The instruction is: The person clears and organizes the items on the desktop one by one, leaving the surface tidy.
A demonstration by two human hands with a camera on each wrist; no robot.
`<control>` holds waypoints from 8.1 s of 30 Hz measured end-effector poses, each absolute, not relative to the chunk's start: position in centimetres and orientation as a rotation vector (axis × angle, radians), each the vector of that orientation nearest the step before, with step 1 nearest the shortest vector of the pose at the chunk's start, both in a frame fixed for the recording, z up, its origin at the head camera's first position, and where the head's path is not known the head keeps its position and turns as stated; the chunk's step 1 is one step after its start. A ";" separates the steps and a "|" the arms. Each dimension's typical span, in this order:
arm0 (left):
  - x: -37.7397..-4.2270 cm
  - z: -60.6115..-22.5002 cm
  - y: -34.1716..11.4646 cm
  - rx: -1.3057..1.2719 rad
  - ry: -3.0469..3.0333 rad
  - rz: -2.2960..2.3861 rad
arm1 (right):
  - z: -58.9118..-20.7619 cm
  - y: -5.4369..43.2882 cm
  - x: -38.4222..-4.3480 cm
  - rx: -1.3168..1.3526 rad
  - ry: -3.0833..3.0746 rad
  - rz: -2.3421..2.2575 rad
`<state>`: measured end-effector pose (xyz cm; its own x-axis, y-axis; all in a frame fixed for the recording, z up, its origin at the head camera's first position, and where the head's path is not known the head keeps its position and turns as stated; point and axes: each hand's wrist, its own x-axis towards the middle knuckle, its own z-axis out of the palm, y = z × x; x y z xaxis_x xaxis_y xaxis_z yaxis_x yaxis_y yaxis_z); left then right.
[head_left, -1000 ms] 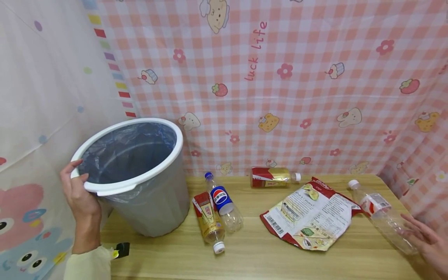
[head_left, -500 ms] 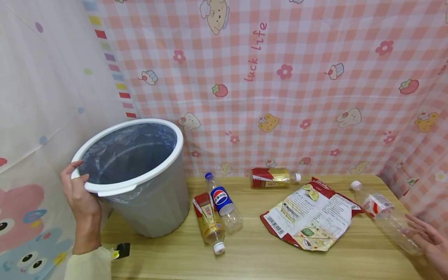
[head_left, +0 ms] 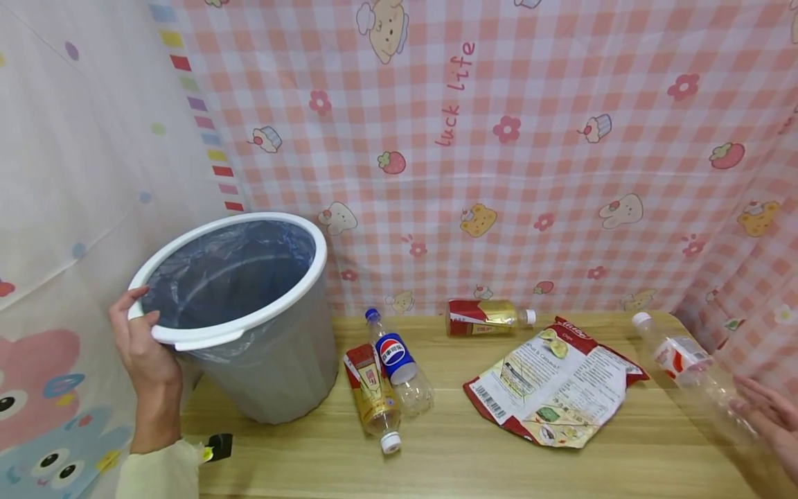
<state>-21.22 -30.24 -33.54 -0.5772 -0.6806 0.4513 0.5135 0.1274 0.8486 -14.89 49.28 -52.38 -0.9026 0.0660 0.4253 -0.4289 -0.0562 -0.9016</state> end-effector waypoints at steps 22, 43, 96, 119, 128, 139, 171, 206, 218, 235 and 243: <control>-21.2 -33.6 -30.3 0.180 -1.481 -1.615 | -45.2 44.0 -16.1 0.217 -2.324 1.542; -21.2 -33.5 -30.3 0.188 -1.479 -1.612 | -39.4 37.9 -19.2 0.262 -2.535 1.428; -21.4 -33.4 -30.0 0.145 -1.417 -1.635 | -26.0 18.5 -23.6 0.681 -2.497 1.745; -21.4 -33.5 -30.1 0.136 -1.399 -1.649 | -25.4 11.7 -26.5 1.029 -2.375 1.830; -21.3 -33.5 -30.1 0.144 -1.399 -1.642 | -25.1 8.9 -27.0 1.146 -2.351 1.872; -21.4 -33.4 -30.1 0.169 -1.427 -1.619 | -24.6 4.7 -27.3 1.222 -2.409 1.799; -21.4 -33.5 -30.1 0.162 -1.392 -1.665 | -24.4 -2.1 -27.5 1.244 -2.461 1.690; -21.4 -33.6 -30.1 0.158 -1.388 -1.652 | -24.5 -4.0 -26.2 0.983 -2.435 1.686; -21.4 -33.6 -30.1 0.144 -1.380 -1.658 | -25.4 -4.3 -26.1 0.986 -2.429 1.692; -21.4 -33.4 -30.1 0.146 -1.380 -1.671 | -28.8 0.5 -25.2 0.884 -2.428 1.806; -21.4 -33.3 -30.2 0.139 -1.360 -1.675 | -31.4 4.5 -24.3 0.758 -2.462 1.809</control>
<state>-21.41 -30.17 -33.34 -0.5510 -0.7061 0.4448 0.5801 0.0591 0.8124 -24.33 4.49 -31.40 -0.8839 -0.3805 0.2720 -0.3732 0.2234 -0.9004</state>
